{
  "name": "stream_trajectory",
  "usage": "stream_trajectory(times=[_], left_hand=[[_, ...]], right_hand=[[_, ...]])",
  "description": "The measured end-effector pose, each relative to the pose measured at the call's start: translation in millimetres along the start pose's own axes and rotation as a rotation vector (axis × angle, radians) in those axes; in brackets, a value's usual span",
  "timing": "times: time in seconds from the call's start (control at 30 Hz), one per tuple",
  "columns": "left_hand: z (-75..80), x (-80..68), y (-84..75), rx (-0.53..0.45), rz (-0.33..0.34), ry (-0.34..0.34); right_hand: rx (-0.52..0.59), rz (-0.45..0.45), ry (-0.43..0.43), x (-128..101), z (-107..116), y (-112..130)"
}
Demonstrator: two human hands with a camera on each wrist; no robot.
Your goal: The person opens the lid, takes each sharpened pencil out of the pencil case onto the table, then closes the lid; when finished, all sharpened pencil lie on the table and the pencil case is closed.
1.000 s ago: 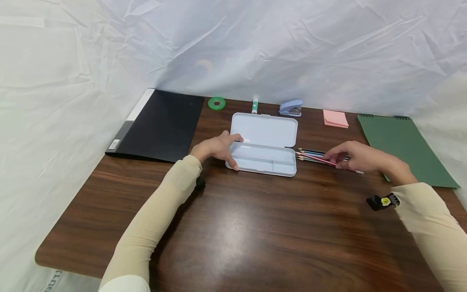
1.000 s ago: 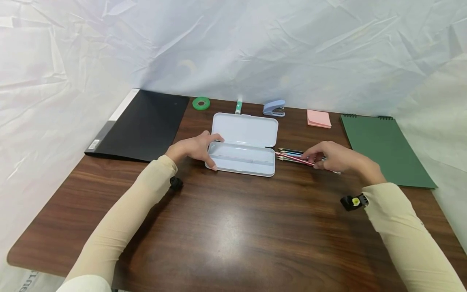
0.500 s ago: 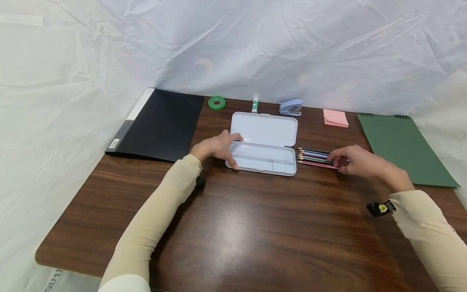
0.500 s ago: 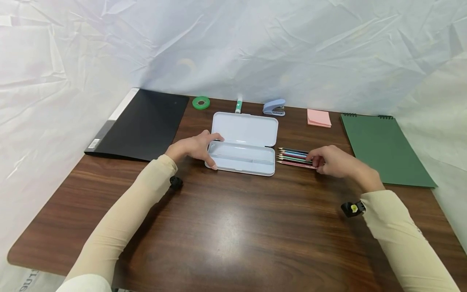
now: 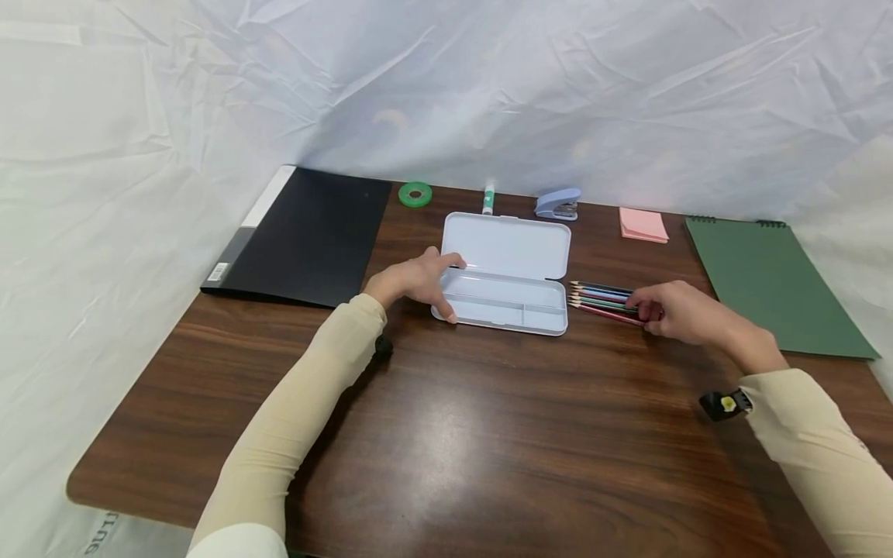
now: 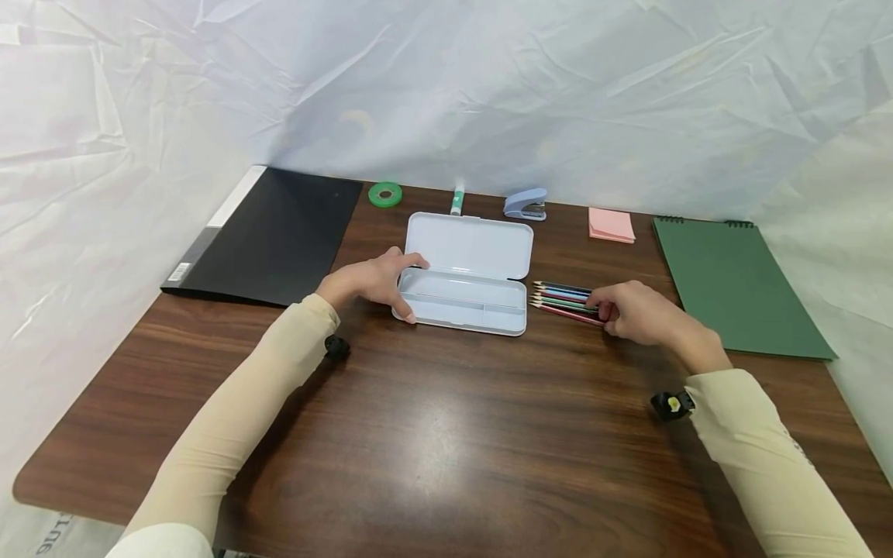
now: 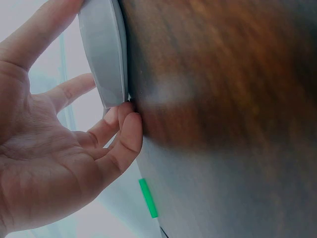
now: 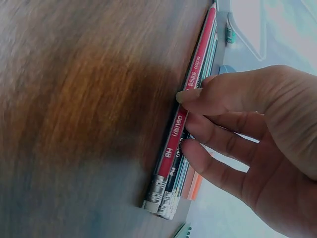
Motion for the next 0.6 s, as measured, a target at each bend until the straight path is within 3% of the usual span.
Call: stream_trajectory(times=[0.6], left_hand=[[-0.2,1.0,0.8,0.001,0.004,0.002]], right_hand=[[-0.061,-0.033,-0.057,2.3,8.0,-3.5]])
Point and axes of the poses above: each hand's wrist, its own x-axis towards the middle knuckle, its own z-axis out of the back of the hand, y = z × x, the point moved 10 cm from there along x, towards the middle knuckle, and after that the axes turned 2 degrees about x, right-handed, at the moved point
